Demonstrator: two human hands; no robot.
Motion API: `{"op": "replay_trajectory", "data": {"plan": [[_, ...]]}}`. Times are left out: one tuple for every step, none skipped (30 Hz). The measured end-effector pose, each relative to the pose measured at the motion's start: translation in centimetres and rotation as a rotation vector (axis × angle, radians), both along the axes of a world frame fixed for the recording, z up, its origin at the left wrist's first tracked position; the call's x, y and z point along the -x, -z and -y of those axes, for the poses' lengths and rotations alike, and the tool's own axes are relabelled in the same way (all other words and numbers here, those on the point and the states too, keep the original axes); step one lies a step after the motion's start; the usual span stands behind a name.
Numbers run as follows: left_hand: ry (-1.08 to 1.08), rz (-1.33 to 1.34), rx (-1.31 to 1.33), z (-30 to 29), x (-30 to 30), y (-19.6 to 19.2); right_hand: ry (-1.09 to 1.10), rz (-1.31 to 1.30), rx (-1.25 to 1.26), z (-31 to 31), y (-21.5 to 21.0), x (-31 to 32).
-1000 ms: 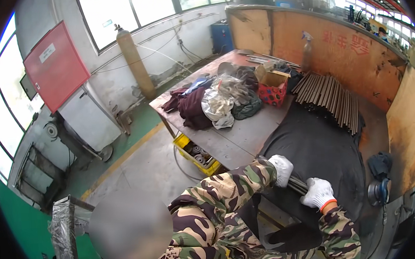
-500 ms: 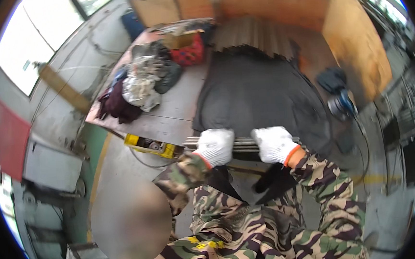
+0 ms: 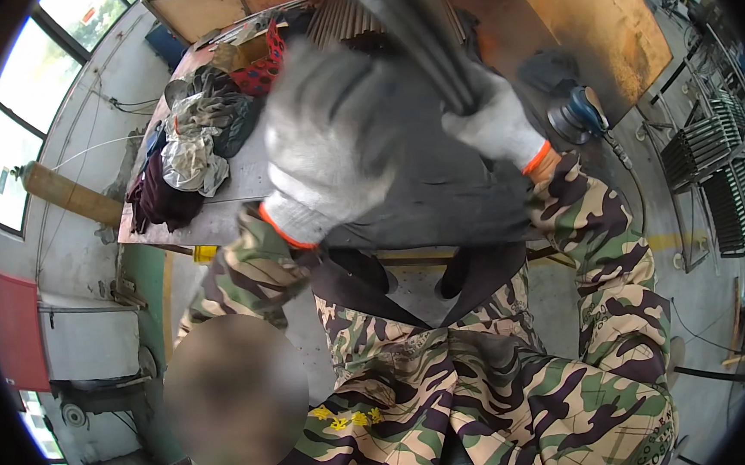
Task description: Polishing a row of metal pipes at a workbench using a handheld power tool.
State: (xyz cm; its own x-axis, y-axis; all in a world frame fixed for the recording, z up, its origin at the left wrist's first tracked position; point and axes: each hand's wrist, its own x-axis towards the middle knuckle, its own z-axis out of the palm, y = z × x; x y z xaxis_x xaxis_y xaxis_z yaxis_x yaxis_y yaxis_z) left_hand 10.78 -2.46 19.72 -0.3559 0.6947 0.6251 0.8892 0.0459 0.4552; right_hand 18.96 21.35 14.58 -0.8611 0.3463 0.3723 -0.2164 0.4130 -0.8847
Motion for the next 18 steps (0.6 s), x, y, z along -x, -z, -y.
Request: {"op": "replay_trajectory", "data": {"plan": [[-0.219,-0.373,0.163,0.1,-0.2,0.2,0.003,0.008,0.000,-0.9,0.4,0.5],[-0.190,-0.355,0.250,0.2,0.3,2.6,0.000,-0.036,0.075,-2.3,0.6,0.7],[-0.184,-0.345,0.351,1.3,1.3,5.8,-0.028,-0.087,0.161,-2.7,0.9,1.2],[-0.230,-0.319,0.446,2.0,2.1,8.8,-0.029,-0.075,0.157,-3.3,1.8,1.1],[-0.292,-0.300,0.549,3.7,3.0,11.0,-0.029,-0.088,0.253,-3.4,2.6,1.4],[-0.352,-0.301,0.668,5.3,3.5,12.8,-0.017,-0.099,0.346,-3.6,3.4,1.5],[-0.367,-0.229,0.688,7.3,3.8,15.0,0.031,-0.070,0.400,-3.7,4.6,1.3],[-0.373,-0.161,0.705,8.7,3.5,16.3,0.037,-0.066,0.401,-4.0,6.7,0.9],[-0.367,-0.157,0.709,9.7,2.7,16.6,0.089,-0.058,0.397,-4.2,9.3,0.5],[-0.369,-0.145,0.698,10.6,2.0,16.6,0.137,-0.052,0.394,-4.0,10.9,0.2],[-0.377,-0.127,0.687,11.1,1.4,16.7,0.053,-0.099,0.558,-3.4,11.4,-0.5],[-0.379,-0.122,0.689,11.2,1.3,16.8,0.051,-0.094,0.560,-3.3,11.4,-0.7],[-0.380,-0.117,0.674,11.2,1.2,16.8,0.059,-0.103,0.516,-3.4,11.4,-1.0],[-0.380,-0.120,0.659,11.3,1.3,16.5,0.068,-0.120,0.476,-3.1,11.3,-1.0],[-0.382,-0.125,0.660,11.3,1.1,16.2,0.067,-0.124,0.477,-2.8,11.4,-1.0],[-0.438,-0.111,0.671,11.1,0.7,15.9,0.126,-0.127,0.473,-2.3,11.6,-0.8],[-0.498,-0.096,0.675,10.6,0.5,15.3,0.182,-0.133,0.462,-2.1,11.5,-0.3],[-0.502,-0.097,0.666,9.8,0.2,14.3,0.178,-0.137,0.455,-2.6,10.9,-0.3]]}}
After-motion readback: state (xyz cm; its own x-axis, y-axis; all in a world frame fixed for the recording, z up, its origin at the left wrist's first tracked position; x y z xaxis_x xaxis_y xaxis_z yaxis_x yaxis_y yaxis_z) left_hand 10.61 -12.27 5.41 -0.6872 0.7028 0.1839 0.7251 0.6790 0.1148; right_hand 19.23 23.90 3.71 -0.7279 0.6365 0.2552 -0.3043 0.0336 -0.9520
